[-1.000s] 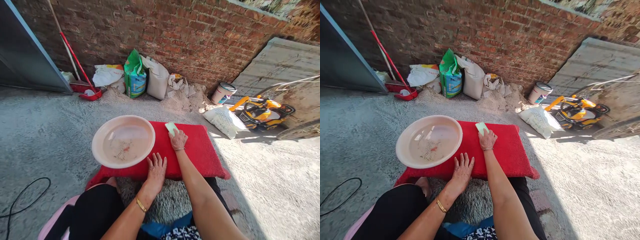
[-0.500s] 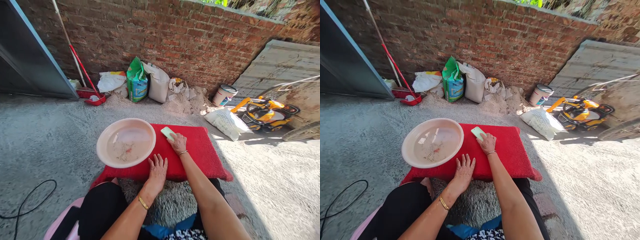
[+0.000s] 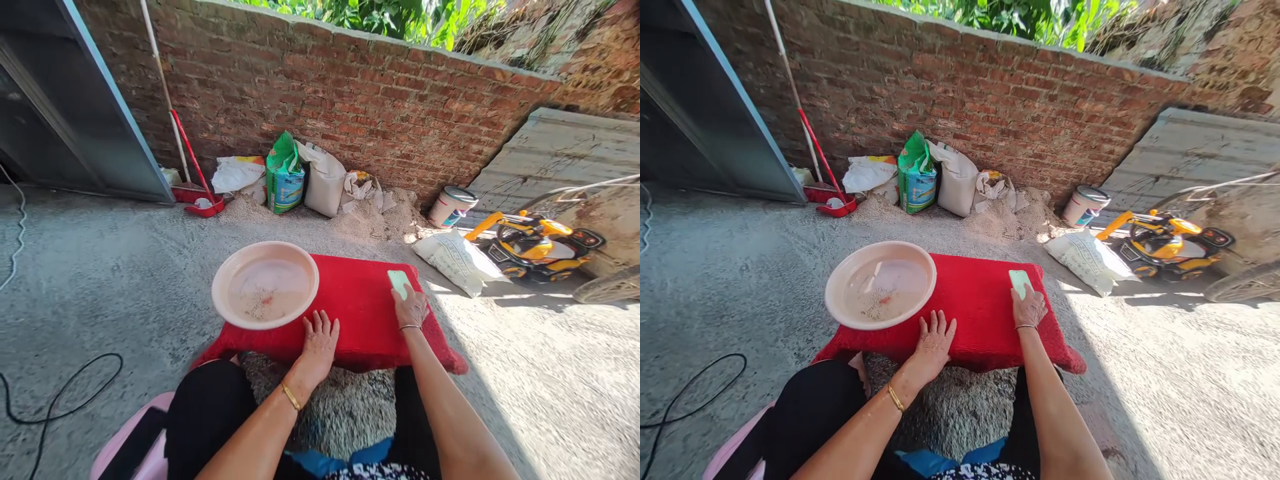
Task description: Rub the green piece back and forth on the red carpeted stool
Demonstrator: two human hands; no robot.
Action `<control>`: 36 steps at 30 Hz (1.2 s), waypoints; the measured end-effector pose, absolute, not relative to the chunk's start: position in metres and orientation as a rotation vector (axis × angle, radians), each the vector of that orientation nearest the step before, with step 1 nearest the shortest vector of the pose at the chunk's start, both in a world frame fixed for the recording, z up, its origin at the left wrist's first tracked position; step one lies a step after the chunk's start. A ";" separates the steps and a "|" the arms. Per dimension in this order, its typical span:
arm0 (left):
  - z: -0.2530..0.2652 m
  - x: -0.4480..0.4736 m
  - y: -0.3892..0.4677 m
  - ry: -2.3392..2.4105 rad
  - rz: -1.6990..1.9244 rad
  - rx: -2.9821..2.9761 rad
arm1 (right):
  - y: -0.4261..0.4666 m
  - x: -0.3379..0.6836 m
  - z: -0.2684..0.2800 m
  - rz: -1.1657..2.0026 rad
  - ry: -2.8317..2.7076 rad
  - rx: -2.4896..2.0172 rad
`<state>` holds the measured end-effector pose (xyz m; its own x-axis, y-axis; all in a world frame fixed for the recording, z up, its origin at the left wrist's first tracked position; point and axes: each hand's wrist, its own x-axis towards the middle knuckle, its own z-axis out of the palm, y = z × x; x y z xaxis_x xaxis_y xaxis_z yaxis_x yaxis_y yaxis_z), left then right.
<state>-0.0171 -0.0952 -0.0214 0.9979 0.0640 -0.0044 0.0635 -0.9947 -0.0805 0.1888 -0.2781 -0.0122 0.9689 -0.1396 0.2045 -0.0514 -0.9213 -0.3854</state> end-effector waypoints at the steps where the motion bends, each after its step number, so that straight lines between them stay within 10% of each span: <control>1: -0.023 -0.017 -0.095 -0.096 -0.003 -3.064 | -0.267 0.178 -0.012 -0.324 -0.033 -2.734; 8: -0.029 -0.018 -0.090 -0.080 -0.014 -3.039 | -0.219 0.112 -0.017 -0.336 -0.806 -2.758; 17: -0.018 -0.018 -0.091 -0.071 0.057 -3.083 | -0.326 0.147 -0.001 -0.270 0.186 -2.828; 27: -0.025 -0.022 -0.084 -0.306 0.044 -3.091 | -0.233 0.074 -0.021 -0.406 -0.912 -2.724; 36: -0.019 -0.022 -0.084 -0.280 0.106 -3.096 | -0.330 0.122 -0.015 -0.295 0.036 -2.890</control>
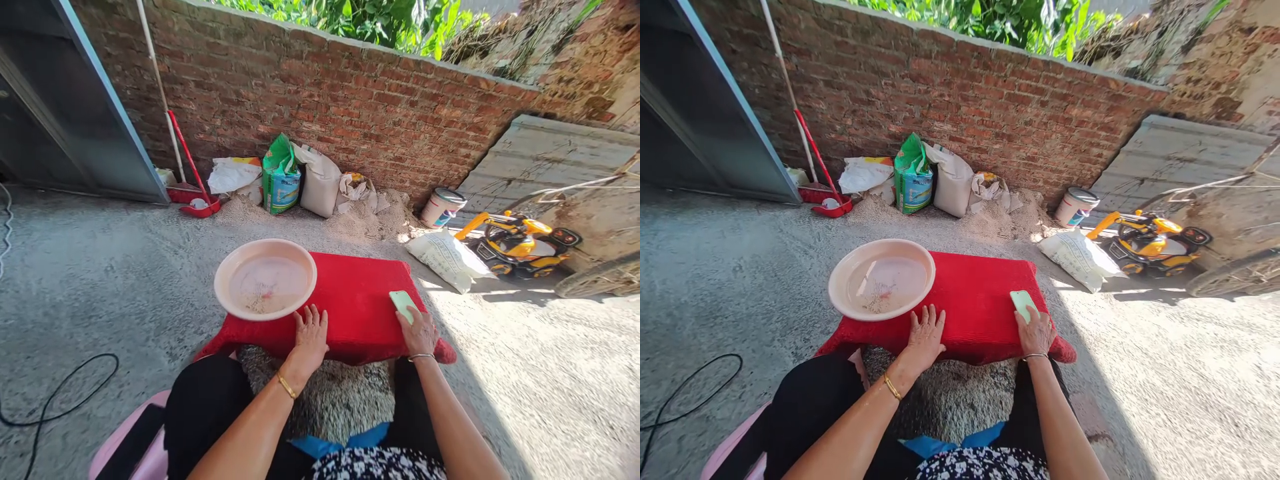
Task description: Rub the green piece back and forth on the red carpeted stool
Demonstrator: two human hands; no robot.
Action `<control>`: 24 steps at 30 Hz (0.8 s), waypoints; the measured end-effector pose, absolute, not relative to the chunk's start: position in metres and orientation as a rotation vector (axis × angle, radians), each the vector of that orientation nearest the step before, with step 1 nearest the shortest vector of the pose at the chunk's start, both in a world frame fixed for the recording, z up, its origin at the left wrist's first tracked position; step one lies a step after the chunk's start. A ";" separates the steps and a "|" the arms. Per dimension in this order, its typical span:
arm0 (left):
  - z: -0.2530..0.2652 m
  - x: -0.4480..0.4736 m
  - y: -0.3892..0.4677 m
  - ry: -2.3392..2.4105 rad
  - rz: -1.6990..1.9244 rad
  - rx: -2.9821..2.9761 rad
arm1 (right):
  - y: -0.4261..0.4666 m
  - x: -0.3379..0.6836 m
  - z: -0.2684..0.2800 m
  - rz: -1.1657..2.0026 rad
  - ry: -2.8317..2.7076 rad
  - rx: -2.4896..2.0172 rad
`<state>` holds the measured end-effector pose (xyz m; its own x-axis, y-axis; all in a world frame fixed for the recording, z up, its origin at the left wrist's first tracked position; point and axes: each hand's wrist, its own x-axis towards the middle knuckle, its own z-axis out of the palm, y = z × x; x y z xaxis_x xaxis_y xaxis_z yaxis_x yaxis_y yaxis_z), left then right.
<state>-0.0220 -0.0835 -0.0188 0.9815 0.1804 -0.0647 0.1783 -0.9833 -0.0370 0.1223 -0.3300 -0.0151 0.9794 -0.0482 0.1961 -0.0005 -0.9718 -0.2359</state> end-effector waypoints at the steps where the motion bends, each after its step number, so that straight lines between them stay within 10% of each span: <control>1: -0.016 -0.023 -0.084 -0.282 0.118 -3.091 | -0.328 0.121 -0.015 -0.291 0.021 -2.867; 11: 0.003 -0.039 -0.089 -0.167 0.190 -3.134 | -0.210 0.064 -0.015 -0.333 -1.026 -2.690; 24: 0.005 -0.037 -0.095 -0.043 -0.283 -3.189 | -0.319 0.116 -0.013 -0.278 -0.039 -2.827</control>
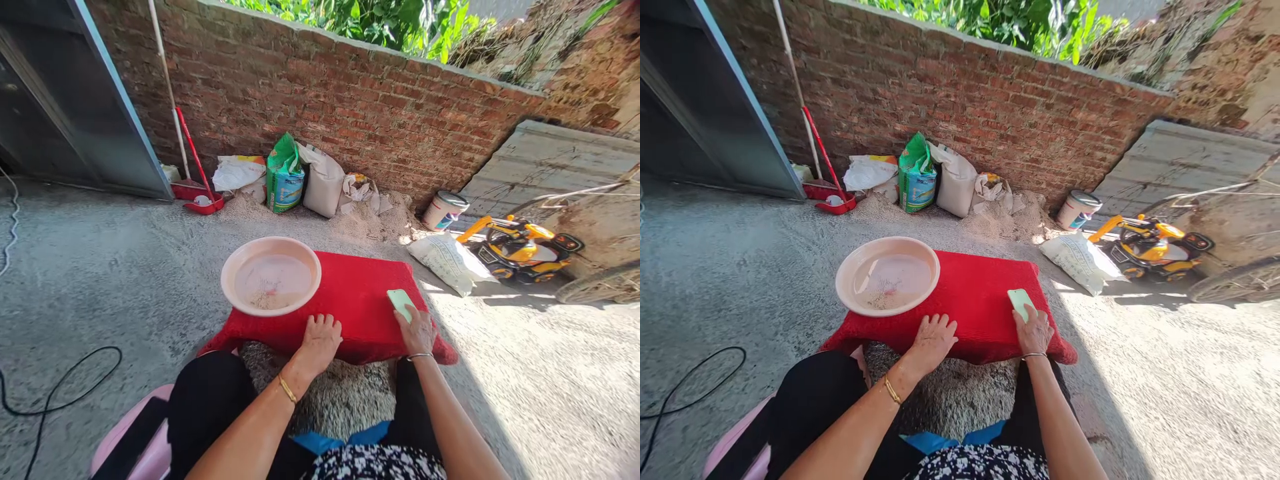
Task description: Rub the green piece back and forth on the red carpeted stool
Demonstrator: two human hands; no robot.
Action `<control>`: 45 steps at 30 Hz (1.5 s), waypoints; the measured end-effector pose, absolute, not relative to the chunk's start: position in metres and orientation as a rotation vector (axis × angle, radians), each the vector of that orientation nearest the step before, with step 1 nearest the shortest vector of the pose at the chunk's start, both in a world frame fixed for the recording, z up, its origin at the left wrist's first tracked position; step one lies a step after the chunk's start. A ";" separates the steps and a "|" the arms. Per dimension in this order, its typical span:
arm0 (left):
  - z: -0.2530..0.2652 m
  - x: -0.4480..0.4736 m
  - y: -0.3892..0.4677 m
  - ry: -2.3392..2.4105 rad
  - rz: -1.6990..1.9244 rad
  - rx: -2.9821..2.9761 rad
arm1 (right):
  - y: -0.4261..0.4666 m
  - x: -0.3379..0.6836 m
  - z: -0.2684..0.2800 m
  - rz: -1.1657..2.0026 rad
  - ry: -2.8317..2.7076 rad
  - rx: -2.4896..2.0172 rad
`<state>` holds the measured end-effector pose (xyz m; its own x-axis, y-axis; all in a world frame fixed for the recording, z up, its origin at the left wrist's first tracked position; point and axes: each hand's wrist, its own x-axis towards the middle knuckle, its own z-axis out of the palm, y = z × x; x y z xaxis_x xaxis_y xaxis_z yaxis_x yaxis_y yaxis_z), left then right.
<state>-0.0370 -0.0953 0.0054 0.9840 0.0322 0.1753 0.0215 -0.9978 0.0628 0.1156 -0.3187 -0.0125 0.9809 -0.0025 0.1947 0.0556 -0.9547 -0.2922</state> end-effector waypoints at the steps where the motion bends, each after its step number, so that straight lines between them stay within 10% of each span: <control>1: 0.009 -0.037 -0.097 -0.019 0.380 3.034 | -0.306 0.108 -0.014 -0.282 -0.176 -2.802; 9: 0.010 -0.034 -0.097 -0.393 0.929 2.858 | -0.199 0.048 -0.023 -0.204 -1.219 -2.633; 21: 0.019 -0.025 -0.093 -0.262 0.981 2.856 | -0.381 0.132 -0.021 -0.252 0.225 -2.836; 34: 0.023 -0.024 -0.067 -0.022 1.107 2.552 | -0.215 0.019 -0.025 -0.408 -1.192 -2.498; 45: 0.026 -0.023 -0.071 -0.052 1.091 2.595 | -0.390 0.113 -0.018 -0.318 0.302 -2.878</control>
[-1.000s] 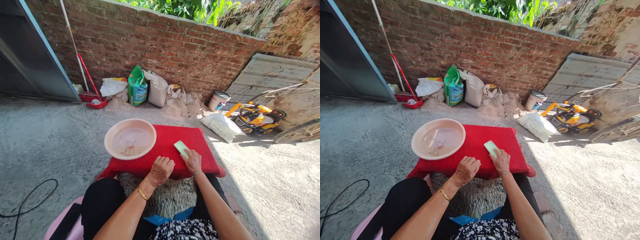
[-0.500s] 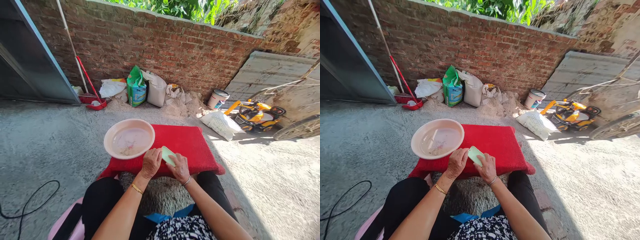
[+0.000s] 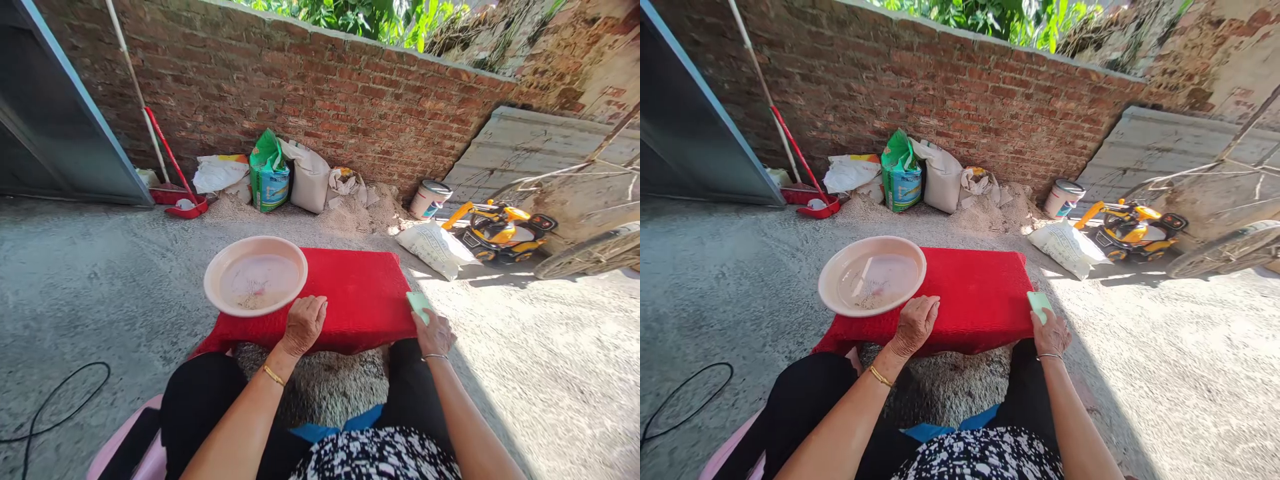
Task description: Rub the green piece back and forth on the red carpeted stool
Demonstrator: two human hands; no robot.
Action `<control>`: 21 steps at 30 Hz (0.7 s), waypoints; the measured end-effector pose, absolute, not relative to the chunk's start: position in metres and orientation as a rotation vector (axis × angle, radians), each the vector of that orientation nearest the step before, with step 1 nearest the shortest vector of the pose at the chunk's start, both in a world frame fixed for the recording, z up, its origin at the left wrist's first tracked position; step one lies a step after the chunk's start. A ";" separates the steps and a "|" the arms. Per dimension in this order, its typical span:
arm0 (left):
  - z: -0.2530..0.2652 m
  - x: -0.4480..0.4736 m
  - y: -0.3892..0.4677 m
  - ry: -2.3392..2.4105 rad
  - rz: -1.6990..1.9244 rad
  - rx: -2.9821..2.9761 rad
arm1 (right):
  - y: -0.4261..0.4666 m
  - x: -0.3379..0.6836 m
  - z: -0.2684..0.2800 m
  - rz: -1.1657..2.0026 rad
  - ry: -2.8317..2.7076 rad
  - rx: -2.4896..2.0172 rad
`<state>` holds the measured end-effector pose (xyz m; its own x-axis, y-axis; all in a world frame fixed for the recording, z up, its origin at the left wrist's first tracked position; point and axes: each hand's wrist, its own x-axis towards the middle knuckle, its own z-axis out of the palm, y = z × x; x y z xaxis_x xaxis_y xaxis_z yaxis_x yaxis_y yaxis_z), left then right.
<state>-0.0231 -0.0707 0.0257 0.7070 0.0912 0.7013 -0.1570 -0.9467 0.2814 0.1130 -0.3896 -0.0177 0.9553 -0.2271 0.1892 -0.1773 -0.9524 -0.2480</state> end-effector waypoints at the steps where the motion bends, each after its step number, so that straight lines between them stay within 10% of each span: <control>1: 0.025 -0.023 -0.070 -0.052 1.091 2.600 | -0.387 0.111 -0.017 -0.339 0.299 -2.867; 11: 0.016 -0.020 -0.069 -0.065 1.040 2.691 | -0.231 0.024 -0.022 -0.362 -1.077 -2.572; 21: 0.021 -0.021 -0.074 -0.087 1.050 2.668 | -0.381 0.106 -0.021 -0.358 0.169 -2.918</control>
